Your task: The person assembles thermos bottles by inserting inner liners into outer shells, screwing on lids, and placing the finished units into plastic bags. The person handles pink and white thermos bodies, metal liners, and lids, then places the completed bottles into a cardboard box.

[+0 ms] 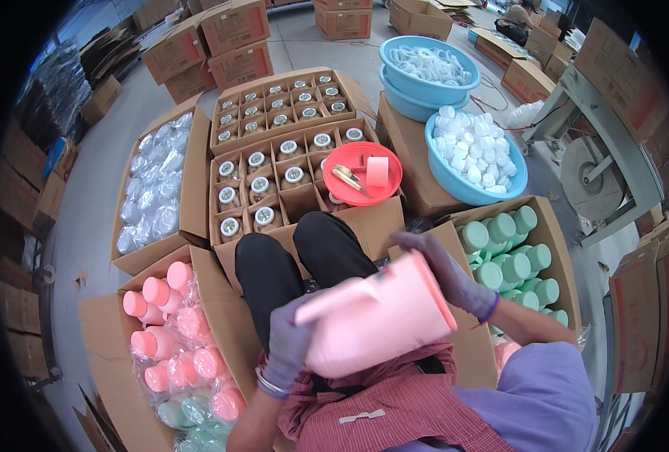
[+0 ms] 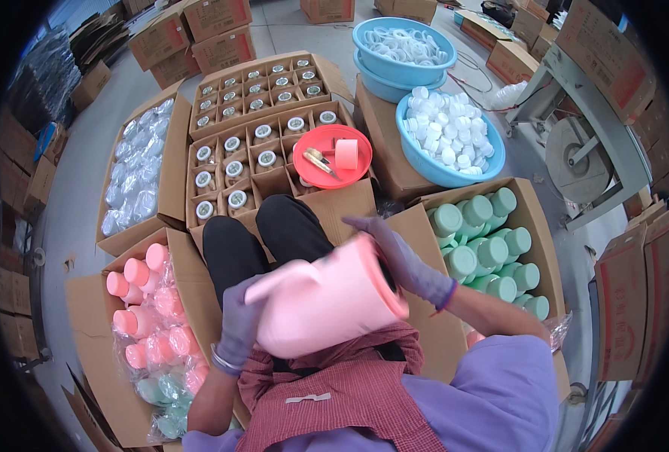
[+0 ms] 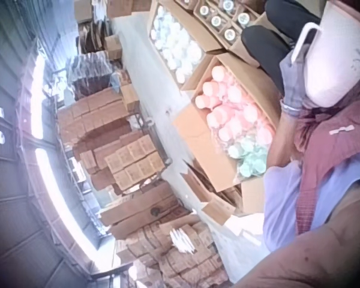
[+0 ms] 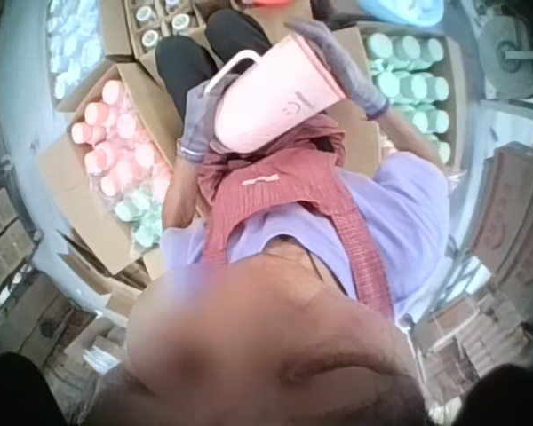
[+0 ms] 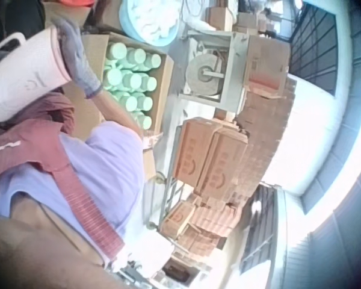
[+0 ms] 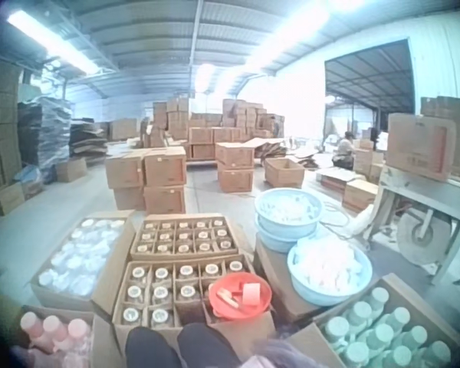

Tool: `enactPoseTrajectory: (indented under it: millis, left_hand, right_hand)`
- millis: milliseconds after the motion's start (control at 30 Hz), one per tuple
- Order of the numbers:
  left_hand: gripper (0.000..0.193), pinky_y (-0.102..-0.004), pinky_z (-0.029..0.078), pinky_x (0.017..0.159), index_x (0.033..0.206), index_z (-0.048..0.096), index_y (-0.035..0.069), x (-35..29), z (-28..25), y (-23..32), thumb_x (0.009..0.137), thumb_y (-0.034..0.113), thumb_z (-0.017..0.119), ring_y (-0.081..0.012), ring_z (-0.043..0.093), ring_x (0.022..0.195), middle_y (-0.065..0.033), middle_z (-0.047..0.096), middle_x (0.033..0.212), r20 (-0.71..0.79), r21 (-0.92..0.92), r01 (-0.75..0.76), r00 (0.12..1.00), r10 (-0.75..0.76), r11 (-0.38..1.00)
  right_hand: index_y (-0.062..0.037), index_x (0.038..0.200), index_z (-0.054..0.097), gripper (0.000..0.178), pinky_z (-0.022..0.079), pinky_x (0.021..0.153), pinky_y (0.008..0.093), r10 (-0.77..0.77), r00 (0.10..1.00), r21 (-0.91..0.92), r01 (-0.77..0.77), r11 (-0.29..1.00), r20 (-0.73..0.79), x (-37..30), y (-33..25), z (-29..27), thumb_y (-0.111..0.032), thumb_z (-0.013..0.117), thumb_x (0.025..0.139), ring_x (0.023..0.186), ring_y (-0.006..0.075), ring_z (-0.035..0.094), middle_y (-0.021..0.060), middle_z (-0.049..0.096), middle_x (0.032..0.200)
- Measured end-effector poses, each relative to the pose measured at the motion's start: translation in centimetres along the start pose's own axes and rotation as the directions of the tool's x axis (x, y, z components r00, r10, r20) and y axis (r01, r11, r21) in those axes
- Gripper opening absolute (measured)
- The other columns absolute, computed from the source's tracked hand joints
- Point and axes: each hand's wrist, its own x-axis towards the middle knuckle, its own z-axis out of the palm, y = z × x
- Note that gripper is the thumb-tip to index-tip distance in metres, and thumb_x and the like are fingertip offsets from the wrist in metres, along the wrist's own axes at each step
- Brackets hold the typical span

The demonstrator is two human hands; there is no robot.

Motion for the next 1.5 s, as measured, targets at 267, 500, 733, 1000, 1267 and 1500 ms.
enactPoseTrajectory:
  millis: [267, 500, 733, 1000, 1267, 1500]
  left_hand:
    - [0.035, -0.0391, 0.048, 0.104, 0.111, 0.071, 0.001, 1.2, 1.6, -0.3, 0.078, 0.002, 0.062, -0.0267, 0.067, 0.111, -0.0136, 0.072, 0.114, -0.022, 0.253, -0.389, 0.913, 0.407, 0.886]
    - [0.041, -0.0273, 0.053, 0.084, 0.119, 0.065, -0.007, 0.7, 1.4, -3.9, 0.106, 0.028, 0.048, -0.0131, 0.066, 0.094, -0.0102, 0.071, 0.105, 0.19, -0.449, 0.333, 0.942, -0.275, 0.829]
    - [0.034, -0.035, 0.047, 0.097, 0.128, 0.058, -0.005, 2.5, 0.3, -0.4, 0.094, 0.004, 0.055, -0.0269, 0.06, 0.113, -0.0183, 0.061, 0.123, -0.21, 0.44, -0.302, 0.881, 0.424, 0.846]
    - [0.03, -0.0382, 0.05, 0.091, 0.113, 0.065, -0.003, 5.3, -2.3, 5.0, 0.102, 0.021, 0.051, -0.0321, 0.066, 0.103, -0.0207, 0.066, 0.111, 0.015, 0.347, -0.37, 0.921, 0.389, 0.862]
    - [0.026, -0.0499, 0.047, 0.076, 0.109, 0.058, 0.002, 6.3, -4.3, 9.4, 0.103, 0.024, 0.047, -0.0414, 0.061, 0.09, -0.0208, 0.062, 0.091, 0.115, 0.725, -0.217, 0.974, 0.195, 0.654]
    - [0.039, -0.0409, 0.045, 0.103, 0.13, 0.057, -0.001, 8.2, -6.3, 1.6, 0.105, 0.022, 0.039, -0.0304, 0.06, 0.117, -0.0166, 0.064, 0.122, 0.209, 0.326, -0.197, 0.969, 0.132, 0.924]
  right_hand:
    - [-0.001, 0.137, 0.052, 0.045, 0.038, 0.109, 0.0325, 0.151, 0.977, 0.081, -0.164, 0.983, 0.149, 1.3, -1.9, -1.6, -0.032, 0.038, 0.108, 0.126, 0.019, 0.05, 0.0106, 0.05, 0.136]
    - [-0.0057, 0.156, 0.031, 0.092, 0.022, 0.12, 0.0461, -0.241, 0.729, -0.27, 0.507, 0.819, 0.641, 2.0, -7.6, -1.1, -0.058, 0.059, 0.085, 0.147, 0.0387, 0.027, 0.0228, 0.025, 0.159]
    - [-0.0039, 0.15, 0.038, 0.085, 0.029, 0.116, 0.0468, -0.19, 0.809, -0.523, 0.519, 0.676, 0.557, 2.8, -6.4, 2.9, -0.053, 0.066, 0.086, 0.14, 0.0426, 0.036, 0.0262, 0.039, 0.15]
    - [0.0023, 0.142, 0.048, 0.046, 0.042, 0.111, 0.0347, -0.014, 0.916, 0.507, -0.209, 0.836, 0.402, 9.2, 0.9, 5.2, -0.027, 0.041, 0.108, 0.126, 0.0205, 0.057, 0.0111, 0.058, 0.134]
    - [0.0, 0.146, 0.046, 0.088, 0.038, 0.113, 0.0408, -0.078, 0.818, 0.505, -0.274, 0.818, 0.57, 17.2, 0.8, 9.8, -0.071, 0.025, 0.099, 0.128, 0.0261, 0.055, 0.0164, 0.062, 0.132]
    - [-0.0018, 0.14, 0.05, 0.053, 0.037, 0.114, 0.0411, 0.196, 0.891, 0.289, -0.331, 0.898, 0.409, 14.0, -0.4, 11.9, -0.042, 0.043, 0.106, 0.132, 0.0286, 0.051, 0.0163, 0.051, 0.144]
